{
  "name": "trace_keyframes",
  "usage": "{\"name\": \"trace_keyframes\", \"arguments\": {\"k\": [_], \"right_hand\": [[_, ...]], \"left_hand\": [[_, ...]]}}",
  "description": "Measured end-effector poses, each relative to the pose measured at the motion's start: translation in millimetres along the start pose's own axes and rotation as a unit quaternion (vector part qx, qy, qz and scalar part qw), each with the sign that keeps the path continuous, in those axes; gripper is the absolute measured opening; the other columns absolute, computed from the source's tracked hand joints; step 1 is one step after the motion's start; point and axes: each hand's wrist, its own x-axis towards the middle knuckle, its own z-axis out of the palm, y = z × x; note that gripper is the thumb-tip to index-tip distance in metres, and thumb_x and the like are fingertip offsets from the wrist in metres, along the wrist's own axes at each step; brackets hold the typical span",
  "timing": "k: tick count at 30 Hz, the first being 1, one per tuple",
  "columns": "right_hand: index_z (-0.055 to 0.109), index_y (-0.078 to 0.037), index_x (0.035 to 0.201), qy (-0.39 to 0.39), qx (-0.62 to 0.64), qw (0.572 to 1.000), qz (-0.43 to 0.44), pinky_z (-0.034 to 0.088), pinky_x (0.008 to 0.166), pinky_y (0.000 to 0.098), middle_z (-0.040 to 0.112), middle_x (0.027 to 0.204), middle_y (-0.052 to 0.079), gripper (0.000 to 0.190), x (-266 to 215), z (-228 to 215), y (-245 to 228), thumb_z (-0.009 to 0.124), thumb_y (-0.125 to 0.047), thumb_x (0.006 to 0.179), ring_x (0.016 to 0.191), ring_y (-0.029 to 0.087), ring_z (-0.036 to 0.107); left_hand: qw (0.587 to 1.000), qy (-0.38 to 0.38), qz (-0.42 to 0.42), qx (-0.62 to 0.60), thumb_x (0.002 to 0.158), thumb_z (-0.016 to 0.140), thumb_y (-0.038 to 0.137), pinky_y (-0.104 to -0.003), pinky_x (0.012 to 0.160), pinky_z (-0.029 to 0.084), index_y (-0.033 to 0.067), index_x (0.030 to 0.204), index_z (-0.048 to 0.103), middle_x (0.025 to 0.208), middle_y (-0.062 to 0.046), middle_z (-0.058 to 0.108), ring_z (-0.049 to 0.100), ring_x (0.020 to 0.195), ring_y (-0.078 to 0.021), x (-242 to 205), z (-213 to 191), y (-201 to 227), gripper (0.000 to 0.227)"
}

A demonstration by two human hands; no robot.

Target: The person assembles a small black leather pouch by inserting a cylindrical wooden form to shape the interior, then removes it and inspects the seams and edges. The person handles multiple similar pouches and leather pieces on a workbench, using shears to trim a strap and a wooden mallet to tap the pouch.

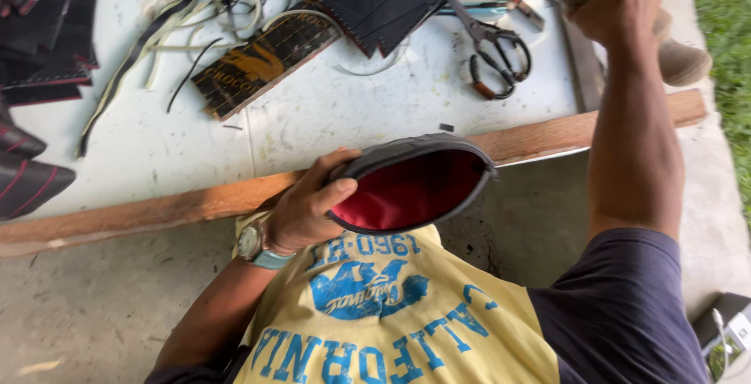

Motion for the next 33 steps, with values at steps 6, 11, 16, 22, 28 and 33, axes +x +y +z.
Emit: {"name": "trace_keyframes", "arguments": {"k": [6,11,16,22,28,33], "right_hand": [[0.073,-0.018,0.126,0.055,-0.104,0.993,-0.003,0.054,0.078,0.0548,0.073,0.104,0.012,0.074,-0.5,5.1,-3.9,0.091,-0.015,0.054,0.091,0.034,0.067],[0.071,-0.012,0.127,0.033,-0.084,0.996,0.024,0.051,0.084,0.0543,0.071,0.115,0.015,0.062,-5.8,-23.5,-4.2,0.089,-0.013,0.068,0.099,0.033,0.065],[0.067,-0.004,0.125,-0.065,0.017,0.987,0.146,0.058,0.078,0.0428,0.07,0.106,0.02,0.048,-26.6,-84.9,-0.7,0.087,-0.023,0.086,0.09,0.031,0.069],[0.059,-0.005,0.132,0.002,0.238,0.961,0.143,0.059,0.083,0.0435,0.065,0.111,0.018,0.056,-76.1,-116.7,-46.8,0.087,-0.023,0.086,0.097,0.03,0.068],[0.052,-0.006,0.138,0.106,0.487,0.864,0.071,0.059,0.089,0.0442,0.061,0.117,0.016,0.065,-101.1,-165.9,-117.0,0.087,-0.024,0.087,0.104,0.028,0.066],[0.045,-0.007,0.143,0.14,0.591,0.794,-0.033,0.06,0.093,0.0448,0.057,0.122,0.015,0.072,-141.4,-198.0,-177.2,0.087,-0.024,0.087,0.11,0.027,0.064]], "left_hand": [[0.998,0.018,0.035,-0.05,0.075,0.096,0.015,-0.041,0.105,0.058,0.035,0.162,0.013,0.149,-0.021,0.044,0.06,0.131,-0.0356,1.6,-3.0,-0.6,0.122],[0.998,0.028,0.03,-0.044,0.071,0.098,0.019,-0.043,0.104,0.057,0.035,0.162,0.01,0.146,-0.023,0.044,0.057,0.13,-0.0386,6.1,0.8,-4.7,0.128],[0.996,0.059,0.053,-0.034,0.076,0.099,0.02,-0.042,0.108,0.056,0.0309,0.164,0.006,0.146,-0.021,0.045,0.056,0.132,-0.0359,17.0,7.4,-4.4,0.128],[0.998,0.028,-0.055,-0.013,0.066,0.1,0.016,-0.045,0.098,0.055,0.0227,0.148,0.033,0.127,-0.018,0.062,0.062,0.115,-0.0342,14.4,5.8,-16.3,0.106],[0.998,0.03,-0.036,-0.046,0.074,0.095,0.014,-0.045,0.105,0.051,0.0152,0.147,0.032,0.126,-0.015,0.061,0.06,0.119,-0.0348,4.2,10.4,-32.6,0.097],[0.994,0.068,0.046,-0.066,0.08,0.092,0.01,-0.044,0.111,0.053,0.0233,0.153,0.022,0.144,-0.021,0.048,0.058,0.129,-0.039,-1.3,20.1,-29.9,0.102]]}}
